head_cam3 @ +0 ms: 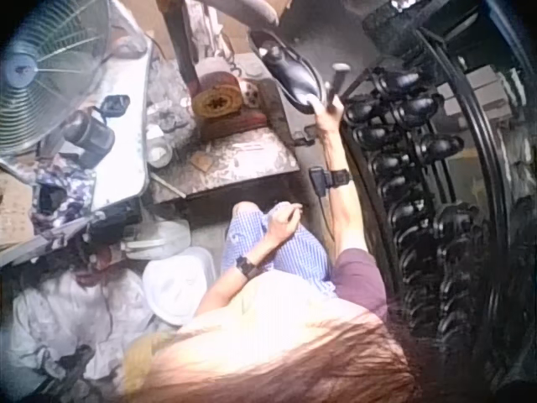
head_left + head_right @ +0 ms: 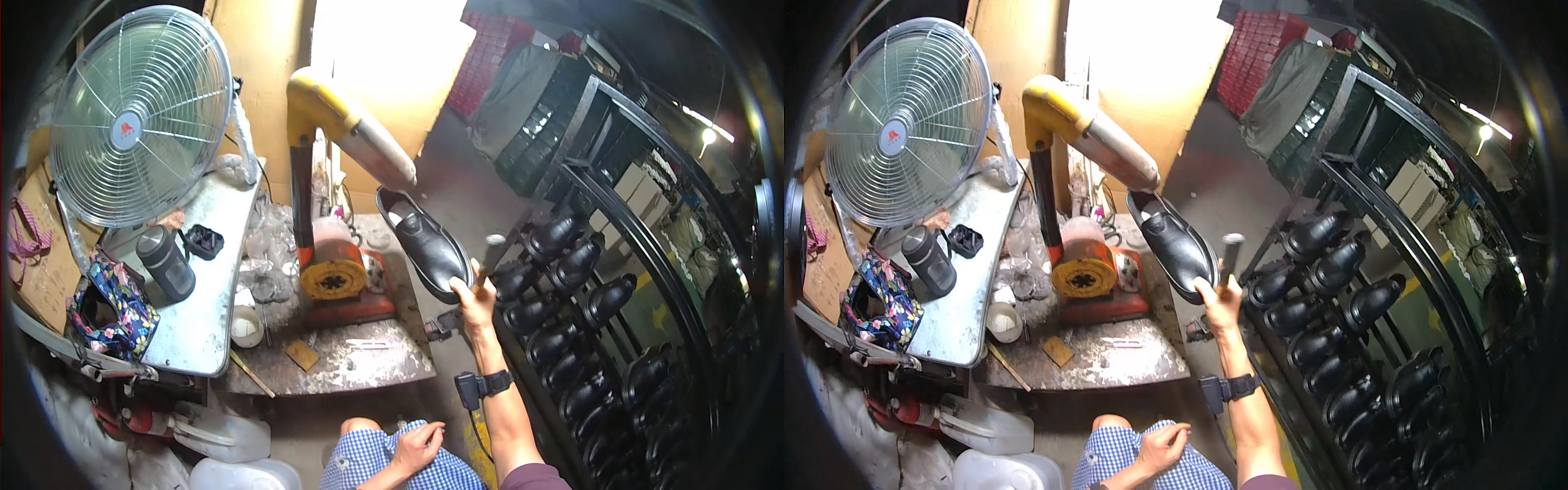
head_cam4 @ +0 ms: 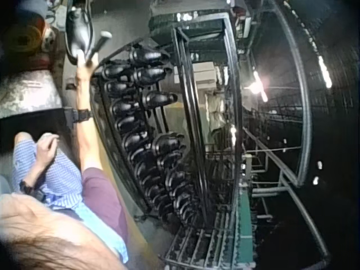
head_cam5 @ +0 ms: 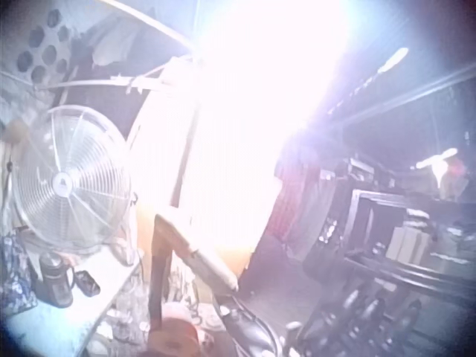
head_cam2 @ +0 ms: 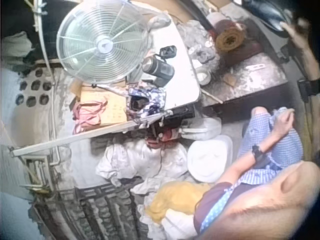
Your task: Inspecting black dress shoes and tapping edges with a small hammer for finishing.
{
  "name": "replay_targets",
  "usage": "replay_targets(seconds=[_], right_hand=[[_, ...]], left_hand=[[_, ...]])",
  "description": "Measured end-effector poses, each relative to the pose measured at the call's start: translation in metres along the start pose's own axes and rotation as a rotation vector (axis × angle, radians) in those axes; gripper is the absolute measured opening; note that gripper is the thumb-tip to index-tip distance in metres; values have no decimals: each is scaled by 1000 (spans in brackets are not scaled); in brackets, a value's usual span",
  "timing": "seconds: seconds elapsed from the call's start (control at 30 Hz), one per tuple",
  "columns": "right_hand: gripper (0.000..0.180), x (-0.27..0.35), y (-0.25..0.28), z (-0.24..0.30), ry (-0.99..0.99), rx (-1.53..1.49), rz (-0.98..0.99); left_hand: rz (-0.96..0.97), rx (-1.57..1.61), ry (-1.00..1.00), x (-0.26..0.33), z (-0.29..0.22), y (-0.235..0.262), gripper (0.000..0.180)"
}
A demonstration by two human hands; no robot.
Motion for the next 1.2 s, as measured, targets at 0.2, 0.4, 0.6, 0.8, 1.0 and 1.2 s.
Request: replay_targets(seconds=[0.2,0.4,0.6,0.8,1.0,1.2], right_hand=[[53,80,67,-54,-435,-316,60],[47,154,109,-20,-602,-333,107],[62,188,139,8,-545,-256,236],[55,205,129,56,-479,46,488],[39,221,172,48,-252,330,161],[41,267,104,96,150,665,400]], left_hand=[[14,48,61,1,2,1,13],[-177,425,295,6,22,23,15],[-286,-373,-276,-48,-100,91,25],[129,244,404,-48,-48,53,31],[-70,746,748,-10,-2,36,23],[-118,824,891,0,14,21,19]])
Point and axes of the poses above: each hand's wrist, its own x-axis away from the middle knuckle, its own y-axis out of the back of the hand, z = x × y, the point moved 10 cm from there along -x, towards the middle knuckle, and after that the axes turned 7 degrees about x, right-handed, at the moved point
